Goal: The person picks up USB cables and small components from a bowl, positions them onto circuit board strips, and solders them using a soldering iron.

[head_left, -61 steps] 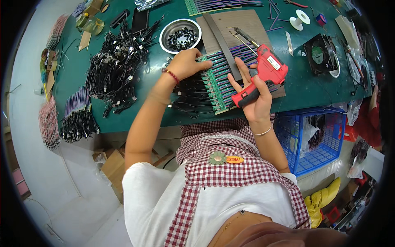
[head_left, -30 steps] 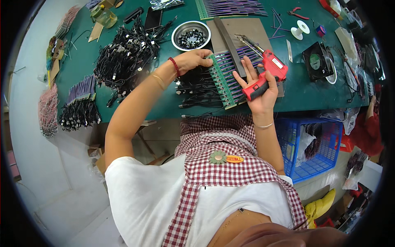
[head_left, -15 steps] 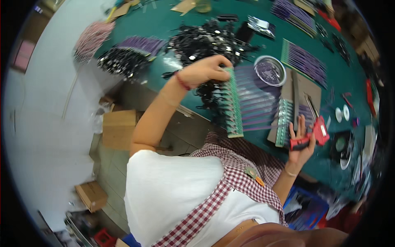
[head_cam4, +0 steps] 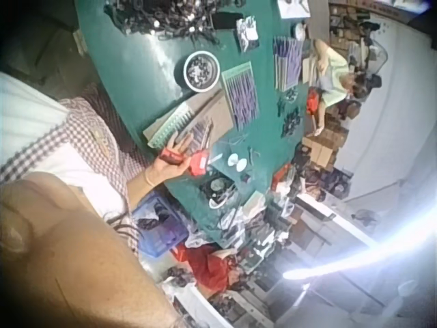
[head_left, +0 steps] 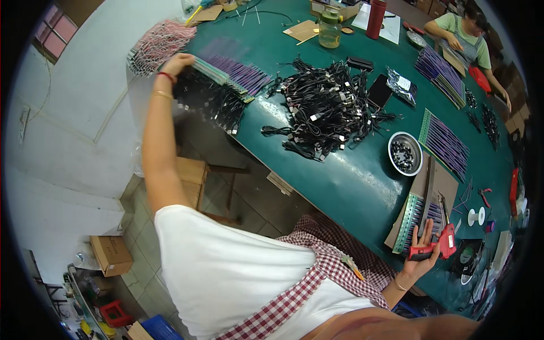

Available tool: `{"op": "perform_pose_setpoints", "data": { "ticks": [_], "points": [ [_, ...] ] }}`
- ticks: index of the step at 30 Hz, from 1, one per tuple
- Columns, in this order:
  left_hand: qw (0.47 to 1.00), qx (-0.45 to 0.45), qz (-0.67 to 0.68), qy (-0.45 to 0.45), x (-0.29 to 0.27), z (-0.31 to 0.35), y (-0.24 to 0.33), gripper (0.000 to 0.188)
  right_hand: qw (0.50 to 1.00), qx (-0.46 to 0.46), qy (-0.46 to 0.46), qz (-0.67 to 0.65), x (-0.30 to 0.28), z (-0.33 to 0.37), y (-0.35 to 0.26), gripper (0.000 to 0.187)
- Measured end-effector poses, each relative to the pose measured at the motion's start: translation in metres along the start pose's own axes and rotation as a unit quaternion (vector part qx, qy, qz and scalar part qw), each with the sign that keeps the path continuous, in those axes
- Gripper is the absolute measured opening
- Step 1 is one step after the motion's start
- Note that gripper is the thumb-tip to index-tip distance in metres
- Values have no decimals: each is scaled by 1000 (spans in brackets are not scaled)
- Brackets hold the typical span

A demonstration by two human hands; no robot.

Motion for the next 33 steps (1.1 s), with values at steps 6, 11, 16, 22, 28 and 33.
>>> {"op": "perform_pose_setpoints", "data": {
  "ticks": [6, 11, 16, 22, 28, 33],
  "points": [
    [814, 45, -563, 132, 102, -11, -50, 40, 1000, -12, -12, 5, 2, 2, -1, 28],
    [806, -50, -555, 198, 100, -2, -30, 37, 999, -24, 20, -6, 6, 2, 5, 32],
    [820, 297, -343, 348, 139, 114, 105, 27, 998, 4, 39, -56, 1, -5, 6, 35],
    [886, 363, 77, -279, 329, 388, 173, 16, 998, -33, 25, -43, -10, -17, 6, 27],
    [878, 160, 12, -450, 453, 445, 181, 37, 997, -18, 61, -43, 1, -15, 19, 25],
    [847, 89, 54, -521, 477, 437, 178, 37, 996, -10, 61, -60, 1, -15, 20, 27]
  ]
}}
Point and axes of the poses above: each hand's wrist, its own z-axis away from the middle knuckle, its own x-axis out of the palm, y = z × x, the point moved 4 cm from there along -z, towards the middle knuckle, and after that the axes turned 13 degrees about y, right-handed, at the moved point
